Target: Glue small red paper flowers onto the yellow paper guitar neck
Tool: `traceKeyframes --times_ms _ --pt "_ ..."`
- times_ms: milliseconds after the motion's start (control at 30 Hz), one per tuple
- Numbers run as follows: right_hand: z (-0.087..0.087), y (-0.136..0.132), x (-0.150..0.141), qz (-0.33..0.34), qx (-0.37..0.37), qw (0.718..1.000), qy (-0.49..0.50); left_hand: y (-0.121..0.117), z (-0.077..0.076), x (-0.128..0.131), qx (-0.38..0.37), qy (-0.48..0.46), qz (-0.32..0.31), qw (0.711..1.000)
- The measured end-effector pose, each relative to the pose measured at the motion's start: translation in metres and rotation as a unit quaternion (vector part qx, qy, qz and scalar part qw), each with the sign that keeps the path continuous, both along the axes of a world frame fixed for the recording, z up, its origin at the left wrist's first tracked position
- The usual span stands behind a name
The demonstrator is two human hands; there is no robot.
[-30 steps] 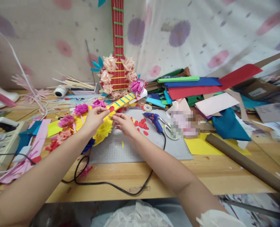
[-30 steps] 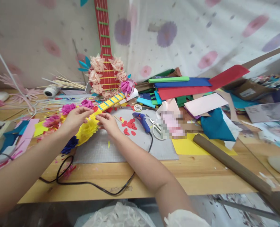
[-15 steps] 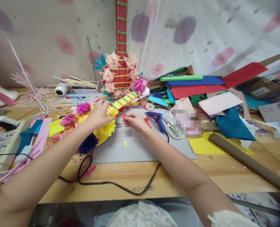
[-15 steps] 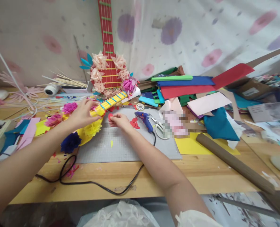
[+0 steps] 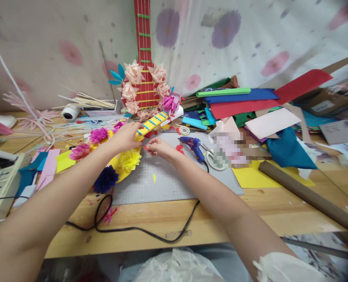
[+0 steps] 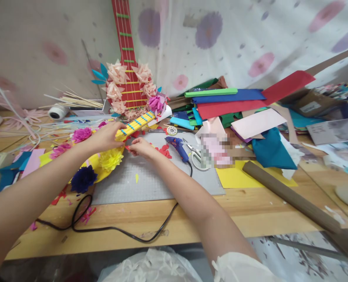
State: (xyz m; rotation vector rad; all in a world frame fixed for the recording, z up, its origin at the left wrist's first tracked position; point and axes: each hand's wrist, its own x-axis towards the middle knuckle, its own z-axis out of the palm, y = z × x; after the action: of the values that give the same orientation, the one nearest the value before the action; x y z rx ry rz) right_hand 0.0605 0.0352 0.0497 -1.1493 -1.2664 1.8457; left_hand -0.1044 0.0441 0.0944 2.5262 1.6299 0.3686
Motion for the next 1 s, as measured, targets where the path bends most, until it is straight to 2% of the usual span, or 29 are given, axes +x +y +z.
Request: traceKeyframes --times_ms 233,433,733,1000 --pt "0.008 0.002 -0.009 0.009 0.043 0.999 -0.026 0.006 0.001 -0.007 -0.043 -0.047 -0.023 0.998" --pt "0.003 0.008 -0.015 0.019 0.027 0.999 0.004 0.006 0.0 -0.009 -0.067 -0.092 -0.018 0.993" --pt "0.001 0.015 -0.019 0.055 -0.006 0.998 0.026 0.007 0.001 -0.009 -0.078 -0.105 -0.003 0.991" --pt "-0.001 0.014 -0.016 0.036 -0.014 0.998 0.058 -0.007 0.012 -0.008 -0.102 -0.166 0.012 0.981"
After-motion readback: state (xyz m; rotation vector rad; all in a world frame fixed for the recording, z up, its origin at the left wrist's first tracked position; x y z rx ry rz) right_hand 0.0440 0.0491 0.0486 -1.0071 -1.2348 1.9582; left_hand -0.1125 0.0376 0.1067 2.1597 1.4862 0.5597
